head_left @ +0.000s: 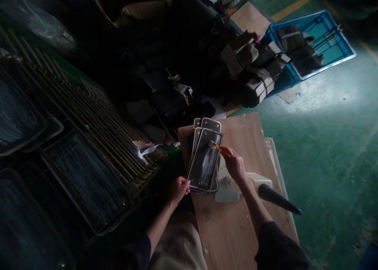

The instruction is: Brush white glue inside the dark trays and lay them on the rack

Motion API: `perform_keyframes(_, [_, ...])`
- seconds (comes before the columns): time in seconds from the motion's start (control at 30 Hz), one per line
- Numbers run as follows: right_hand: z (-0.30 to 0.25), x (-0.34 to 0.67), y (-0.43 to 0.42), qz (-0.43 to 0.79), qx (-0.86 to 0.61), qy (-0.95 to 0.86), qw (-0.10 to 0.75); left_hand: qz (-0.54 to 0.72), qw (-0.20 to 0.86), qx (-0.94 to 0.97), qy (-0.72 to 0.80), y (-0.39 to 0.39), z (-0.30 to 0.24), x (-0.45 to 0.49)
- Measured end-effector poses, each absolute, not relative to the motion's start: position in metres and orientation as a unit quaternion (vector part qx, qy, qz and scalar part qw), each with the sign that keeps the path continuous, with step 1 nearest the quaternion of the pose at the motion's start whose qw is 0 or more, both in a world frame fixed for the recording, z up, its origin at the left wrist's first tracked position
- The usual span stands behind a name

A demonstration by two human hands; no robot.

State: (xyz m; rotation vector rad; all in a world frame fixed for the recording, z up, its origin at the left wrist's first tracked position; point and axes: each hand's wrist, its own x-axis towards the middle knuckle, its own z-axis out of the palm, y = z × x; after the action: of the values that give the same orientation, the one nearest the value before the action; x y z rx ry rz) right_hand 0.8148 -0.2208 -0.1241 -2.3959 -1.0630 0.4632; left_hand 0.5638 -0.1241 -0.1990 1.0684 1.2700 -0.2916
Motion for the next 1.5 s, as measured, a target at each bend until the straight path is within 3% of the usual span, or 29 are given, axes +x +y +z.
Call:
perform_keyframes(0.2, [-0.131, 0.821, -0.198, 0.109, -0.893, -0.399, 0.18, -0.123, 0.669, 0.452, 0.577, -0.123, -0.197, 0.566])
perform_keyframes(0.37, [-0.115, 0.773, -0.219, 0.195, -0.876, -0.424, 0.12, -0.113, 0.677, 0.447, 0.574, -0.123, -0.198, 0.565])
perform_keyframes(0.5, [-0.095, 0.758, -0.23, 0.262, -0.849, -0.421, 0.181, -0.1, 0.688, 0.438, 0.569, -0.125, -0.2, 0.562])
perform_keyframes(0.63, [-0.101, 0.791, -0.204, 0.176, -0.871, -0.402, 0.222, -0.083, 0.694, 0.43, 0.571, -0.126, -0.2, 0.561])
perform_keyframes(0.8, [-0.129, 0.814, -0.172, 0.128, -0.877, -0.418, 0.199, -0.087, 0.692, 0.431, 0.572, -0.125, -0.2, 0.561])
perform_keyframes(1.13, [-0.113, 0.72, -0.233, 0.3, -0.797, -0.497, 0.163, -0.091, 0.693, 0.433, 0.569, -0.123, -0.202, 0.561])
perform_keyframes(1.37, [-0.101, 0.673, -0.273, 0.393, -0.784, -0.414, 0.245, -0.083, 0.7, 0.427, 0.566, -0.127, -0.211, 0.557])
perform_keyframes(1.5, [-0.107, 0.695, -0.278, 0.382, -0.803, -0.343, 0.302, -0.076, 0.702, 0.433, 0.56, -0.127, -0.21, 0.556])
